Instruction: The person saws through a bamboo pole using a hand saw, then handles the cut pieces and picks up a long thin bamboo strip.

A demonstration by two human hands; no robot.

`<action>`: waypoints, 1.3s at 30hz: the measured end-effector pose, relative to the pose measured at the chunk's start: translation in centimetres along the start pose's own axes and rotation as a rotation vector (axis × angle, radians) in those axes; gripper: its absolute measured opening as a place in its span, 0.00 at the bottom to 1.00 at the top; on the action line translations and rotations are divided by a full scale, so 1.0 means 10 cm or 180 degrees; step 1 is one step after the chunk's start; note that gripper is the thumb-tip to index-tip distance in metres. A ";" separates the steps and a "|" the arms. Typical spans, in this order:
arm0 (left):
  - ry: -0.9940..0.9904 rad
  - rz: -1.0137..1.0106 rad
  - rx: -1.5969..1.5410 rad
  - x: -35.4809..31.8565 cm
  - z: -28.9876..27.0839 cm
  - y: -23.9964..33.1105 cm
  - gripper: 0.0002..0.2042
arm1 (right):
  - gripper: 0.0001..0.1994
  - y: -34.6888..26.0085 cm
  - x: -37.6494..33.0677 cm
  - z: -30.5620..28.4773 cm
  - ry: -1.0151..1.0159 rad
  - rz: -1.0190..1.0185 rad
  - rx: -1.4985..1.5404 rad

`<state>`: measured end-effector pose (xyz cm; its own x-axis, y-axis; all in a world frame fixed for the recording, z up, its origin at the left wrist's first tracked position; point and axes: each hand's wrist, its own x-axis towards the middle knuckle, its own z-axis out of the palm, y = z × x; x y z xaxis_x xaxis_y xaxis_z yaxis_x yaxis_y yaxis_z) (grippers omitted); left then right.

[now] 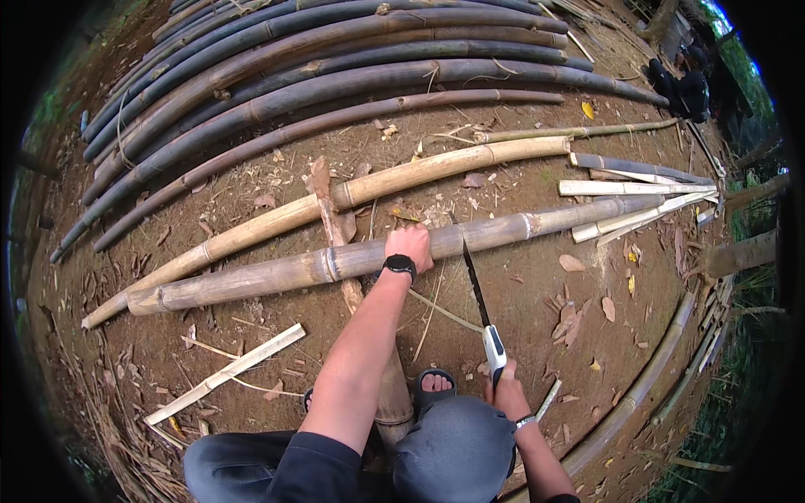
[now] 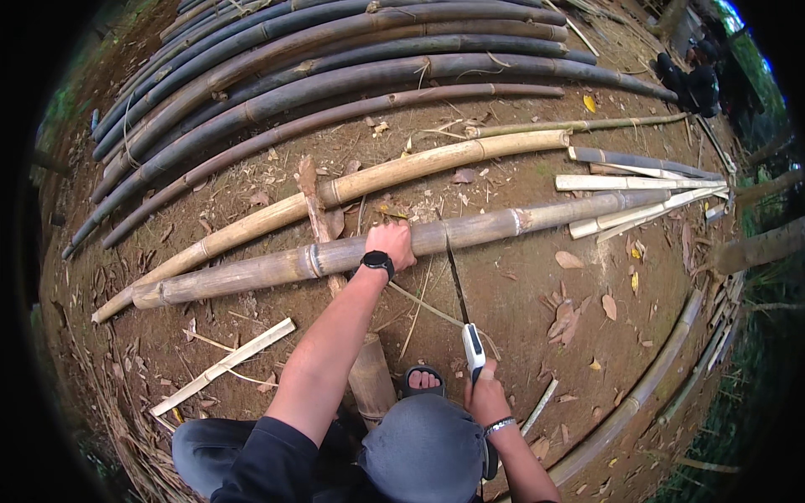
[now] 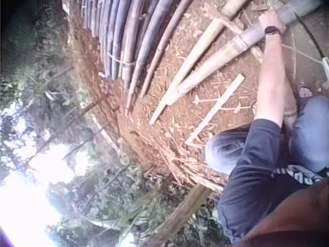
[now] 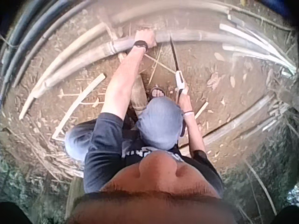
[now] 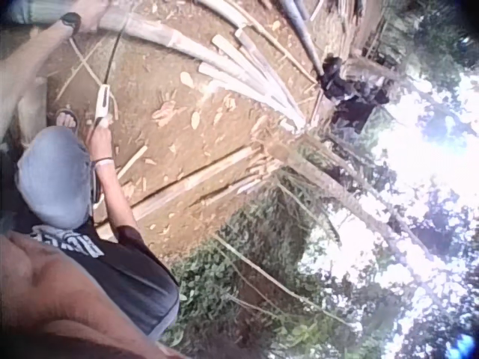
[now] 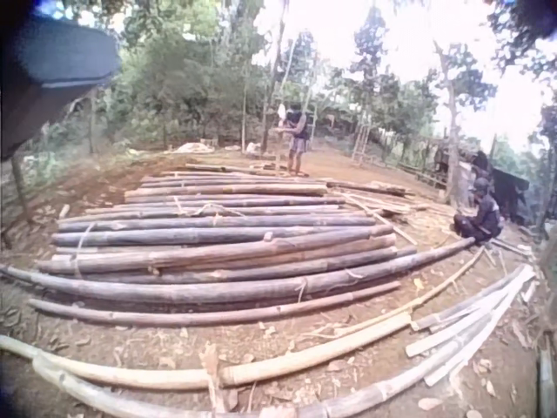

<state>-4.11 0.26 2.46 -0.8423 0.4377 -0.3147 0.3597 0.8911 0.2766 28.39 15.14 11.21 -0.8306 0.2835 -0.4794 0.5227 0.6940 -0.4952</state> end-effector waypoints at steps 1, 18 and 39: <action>0.0039 0.0032 0.0003 0.00 0.00 0.04 0.25 | 0.25 0.00 0.04 -0.02 0.0001 0.0068 -0.0122; 0.0055 0.0049 -0.0002 -0.04 0.01 -0.05 0.23 | 0.26 -0.17 0.10 -0.14 -0.0244 0.0200 -0.0128; -0.0082 0.0119 -0.0056 -0.02 -0.03 0.05 0.25 | 0.25 -0.10 0.40 0.04 0.0139 -0.0073 -0.0419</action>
<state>-3.90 0.60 2.90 -0.8177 0.4737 -0.3270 0.3834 0.8720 0.3044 24.60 15.30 9.48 -0.8512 0.2931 -0.4355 0.4760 0.7806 -0.4050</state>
